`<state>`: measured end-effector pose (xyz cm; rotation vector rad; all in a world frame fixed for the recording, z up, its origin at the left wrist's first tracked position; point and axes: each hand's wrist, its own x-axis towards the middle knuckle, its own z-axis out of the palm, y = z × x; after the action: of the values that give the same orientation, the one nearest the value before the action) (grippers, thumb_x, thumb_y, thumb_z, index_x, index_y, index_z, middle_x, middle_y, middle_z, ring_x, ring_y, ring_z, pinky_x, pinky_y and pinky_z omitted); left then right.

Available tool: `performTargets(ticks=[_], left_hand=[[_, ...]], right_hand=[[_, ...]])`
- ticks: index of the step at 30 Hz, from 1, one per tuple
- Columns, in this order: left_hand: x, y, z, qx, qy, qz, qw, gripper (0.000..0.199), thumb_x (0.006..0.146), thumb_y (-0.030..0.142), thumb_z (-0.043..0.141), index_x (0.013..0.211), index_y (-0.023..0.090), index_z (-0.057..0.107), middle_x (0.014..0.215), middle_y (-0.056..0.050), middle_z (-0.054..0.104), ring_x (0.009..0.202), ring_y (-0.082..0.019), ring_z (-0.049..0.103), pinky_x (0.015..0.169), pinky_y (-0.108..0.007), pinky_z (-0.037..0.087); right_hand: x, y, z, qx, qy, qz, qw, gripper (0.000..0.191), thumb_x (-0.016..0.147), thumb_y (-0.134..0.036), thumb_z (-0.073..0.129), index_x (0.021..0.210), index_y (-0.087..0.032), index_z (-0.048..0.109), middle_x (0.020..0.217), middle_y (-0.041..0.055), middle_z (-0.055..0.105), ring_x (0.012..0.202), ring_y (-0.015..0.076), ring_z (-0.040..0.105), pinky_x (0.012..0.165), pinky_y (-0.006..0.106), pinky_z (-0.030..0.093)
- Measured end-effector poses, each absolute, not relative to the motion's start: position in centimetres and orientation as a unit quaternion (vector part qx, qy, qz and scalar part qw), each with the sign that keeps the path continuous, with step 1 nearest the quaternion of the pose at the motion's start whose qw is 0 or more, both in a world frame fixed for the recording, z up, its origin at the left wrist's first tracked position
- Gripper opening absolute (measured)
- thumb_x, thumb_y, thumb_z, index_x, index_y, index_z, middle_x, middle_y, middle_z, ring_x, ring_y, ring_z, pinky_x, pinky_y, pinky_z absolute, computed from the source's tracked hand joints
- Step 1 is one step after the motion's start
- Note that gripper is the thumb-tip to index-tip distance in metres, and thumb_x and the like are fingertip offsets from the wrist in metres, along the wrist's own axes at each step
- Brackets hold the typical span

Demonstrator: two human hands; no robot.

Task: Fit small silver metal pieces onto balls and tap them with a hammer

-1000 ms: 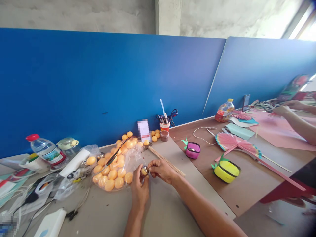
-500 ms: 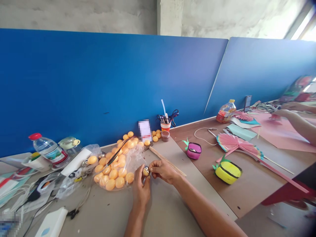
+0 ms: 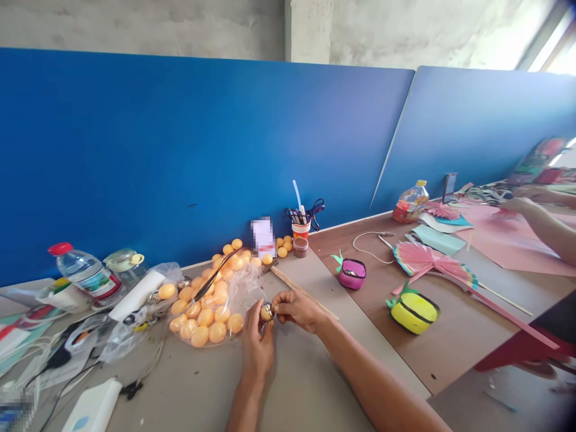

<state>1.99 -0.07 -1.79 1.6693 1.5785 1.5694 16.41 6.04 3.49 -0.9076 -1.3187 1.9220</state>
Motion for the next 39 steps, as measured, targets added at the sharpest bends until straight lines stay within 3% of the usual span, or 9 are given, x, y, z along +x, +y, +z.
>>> performTargets(ticks=[12, 18, 29, 34, 39], left_hand=[[2.1, -0.2, -1.9, 0.590, 0.560, 0.547, 0.195, 0.042, 0.084, 0.021, 0.054, 0.126, 0.020, 0.055, 0.119, -0.013, 0.062, 0.109, -0.024, 0.060, 0.089, -0.040, 0.053], [2.1, -0.2, -1.9, 0.593, 0.565, 0.545, 0.179, 0.041, 0.083, 0.019, 0.054, 0.124, 0.020, 0.056, 0.119, -0.013, 0.063, 0.111, -0.025, 0.060, 0.093, -0.044, 0.051], [2.2, -0.2, -1.9, 0.592, 0.583, 0.536, 0.148, 0.040, 0.082, 0.017, 0.051, 0.121, 0.020, 0.058, 0.118, -0.013, 0.065, 0.110, -0.026, 0.060, 0.095, -0.046, 0.050], [2.2, -0.2, -2.0, 0.590, 0.584, 0.532, 0.167, 0.040, 0.080, 0.015, 0.051, 0.119, 0.020, 0.059, 0.119, -0.012, 0.064, 0.112, -0.026, 0.059, 0.097, -0.046, 0.048], [2.4, -0.1, -1.9, 0.547, 0.589, 0.552, 0.223, 0.041, 0.081, 0.024, 0.056, 0.121, 0.019, 0.057, 0.118, -0.013, 0.065, 0.108, -0.026, 0.061, 0.094, -0.044, 0.049]], right_hand=[[16.4, 6.4, 2.6, -0.353, -0.512, 0.718, 0.313, 0.021, 0.063, -0.031, 0.075, 0.069, -0.016, 0.062, 0.058, -0.0037, 0.059, 0.049, 0.0068, 0.048, 0.052, 0.022, 0.033], [16.2, 6.2, 2.9, -0.367, -0.497, 0.724, 0.306, 0.019, 0.063, -0.028, 0.074, 0.068, -0.016, 0.061, 0.057, -0.0031, 0.060, 0.050, 0.0079, 0.052, 0.056, 0.024, 0.040], [15.4, 5.7, 2.4, -0.407, -0.461, 0.718, 0.327, 0.025, 0.064, -0.027, 0.074, 0.069, -0.019, 0.051, 0.052, -0.0055, 0.059, 0.049, 0.0100, 0.055, 0.055, 0.023, 0.043], [14.9, 5.5, 2.2, -0.435, -0.479, 0.683, 0.338, 0.022, 0.065, -0.025, 0.071, 0.066, -0.019, 0.050, 0.049, -0.0071, 0.055, 0.047, 0.0097, 0.053, 0.052, 0.023, 0.042], [15.5, 6.0, 2.8, -0.394, -0.456, 0.725, 0.333, 0.030, 0.059, -0.034, 0.075, 0.068, -0.019, 0.051, 0.051, -0.0069, 0.054, 0.048, 0.0085, 0.050, 0.052, 0.022, 0.039]])
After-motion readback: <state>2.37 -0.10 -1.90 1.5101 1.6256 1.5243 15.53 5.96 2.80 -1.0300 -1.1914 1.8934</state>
